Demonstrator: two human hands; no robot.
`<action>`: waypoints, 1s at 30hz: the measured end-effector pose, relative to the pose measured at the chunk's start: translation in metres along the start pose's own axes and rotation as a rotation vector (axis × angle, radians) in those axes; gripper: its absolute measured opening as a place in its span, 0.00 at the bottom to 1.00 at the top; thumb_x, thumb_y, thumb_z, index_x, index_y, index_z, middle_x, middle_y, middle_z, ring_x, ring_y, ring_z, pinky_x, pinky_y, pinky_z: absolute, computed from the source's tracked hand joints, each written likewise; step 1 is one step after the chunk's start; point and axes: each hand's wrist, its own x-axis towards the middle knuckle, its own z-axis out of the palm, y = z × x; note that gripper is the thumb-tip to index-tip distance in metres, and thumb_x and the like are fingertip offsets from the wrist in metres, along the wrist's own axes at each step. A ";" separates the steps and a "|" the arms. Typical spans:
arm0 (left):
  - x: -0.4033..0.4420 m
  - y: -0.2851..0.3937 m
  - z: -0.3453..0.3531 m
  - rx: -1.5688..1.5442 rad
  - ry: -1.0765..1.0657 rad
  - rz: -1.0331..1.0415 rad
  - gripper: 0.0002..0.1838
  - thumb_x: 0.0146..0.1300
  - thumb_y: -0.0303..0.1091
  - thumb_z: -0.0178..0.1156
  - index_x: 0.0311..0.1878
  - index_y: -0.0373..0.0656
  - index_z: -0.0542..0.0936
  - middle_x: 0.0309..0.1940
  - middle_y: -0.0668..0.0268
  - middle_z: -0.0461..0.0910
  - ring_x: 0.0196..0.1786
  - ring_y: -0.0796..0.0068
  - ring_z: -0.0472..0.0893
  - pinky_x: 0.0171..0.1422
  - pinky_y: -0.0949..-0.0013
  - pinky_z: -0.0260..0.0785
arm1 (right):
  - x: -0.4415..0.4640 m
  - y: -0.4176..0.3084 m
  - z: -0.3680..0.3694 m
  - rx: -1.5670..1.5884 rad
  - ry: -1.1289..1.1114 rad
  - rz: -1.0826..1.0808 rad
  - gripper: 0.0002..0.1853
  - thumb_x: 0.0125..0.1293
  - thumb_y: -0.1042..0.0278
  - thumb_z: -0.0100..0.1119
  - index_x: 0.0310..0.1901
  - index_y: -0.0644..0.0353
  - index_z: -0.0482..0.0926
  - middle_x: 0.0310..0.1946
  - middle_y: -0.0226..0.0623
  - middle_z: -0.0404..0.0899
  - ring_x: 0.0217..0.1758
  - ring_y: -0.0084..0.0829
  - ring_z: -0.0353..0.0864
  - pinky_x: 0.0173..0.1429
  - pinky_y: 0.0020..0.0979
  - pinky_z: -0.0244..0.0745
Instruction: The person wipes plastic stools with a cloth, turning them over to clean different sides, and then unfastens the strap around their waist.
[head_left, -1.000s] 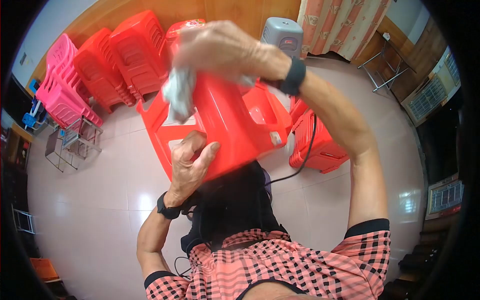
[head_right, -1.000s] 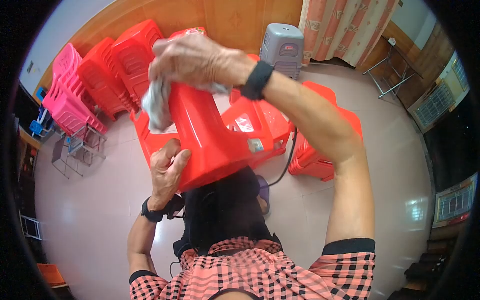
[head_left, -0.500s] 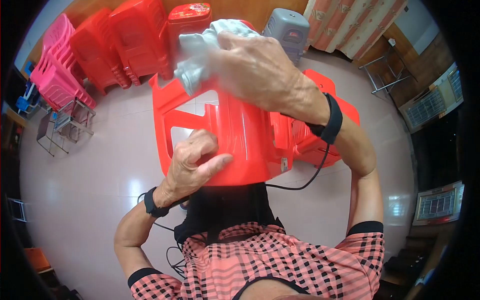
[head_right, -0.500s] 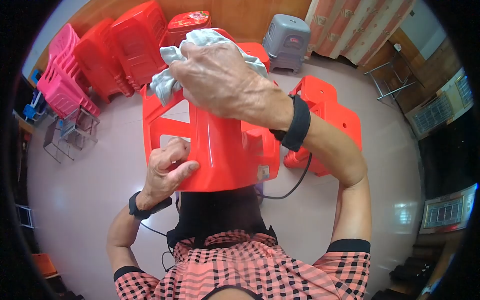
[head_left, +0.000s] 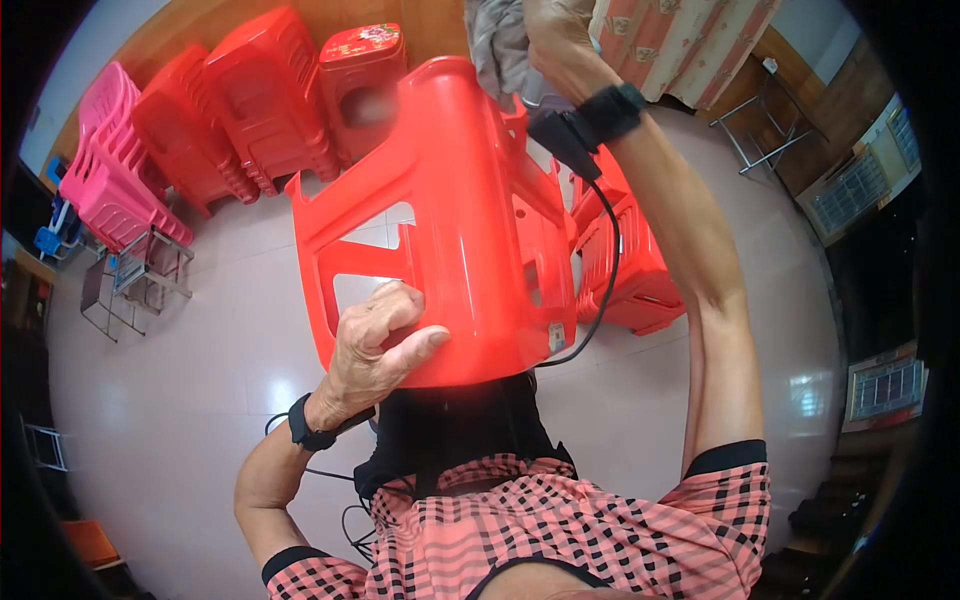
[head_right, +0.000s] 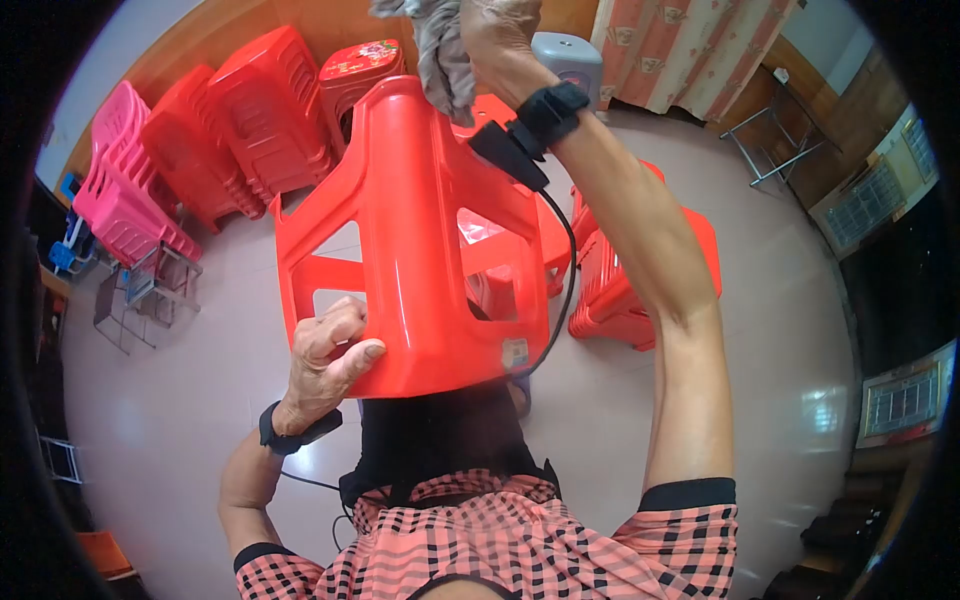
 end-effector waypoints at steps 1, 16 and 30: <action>0.002 -0.002 -0.001 0.008 0.015 0.009 0.16 0.53 0.30 0.70 0.27 0.35 0.70 0.23 0.61 0.69 0.28 0.65 0.69 0.37 0.66 0.65 | -0.005 -0.021 0.000 0.084 -0.186 0.149 0.07 0.70 0.74 0.48 0.39 0.63 0.77 0.27 0.32 0.80 0.30 0.26 0.78 0.36 0.27 0.74; 0.023 0.013 -0.036 0.587 0.210 0.306 0.37 0.49 0.20 0.67 0.65 0.36 0.65 0.53 0.53 0.71 0.57 0.51 0.73 0.59 0.56 0.68 | -0.118 -0.075 -0.019 -0.574 -0.916 -0.532 0.05 0.46 0.72 0.67 0.26 0.57 0.80 0.32 0.31 0.78 0.39 0.36 0.75 0.45 0.37 0.73; 0.113 -0.060 -0.069 0.510 0.091 0.367 0.26 0.54 0.16 0.54 0.58 0.42 0.75 0.39 0.56 0.72 0.42 0.57 0.77 0.46 0.60 0.71 | -0.139 -0.082 -0.029 -0.297 -0.947 -0.442 0.10 0.47 0.79 0.64 0.33 0.56 0.83 0.31 0.31 0.82 0.41 0.34 0.80 0.50 0.35 0.74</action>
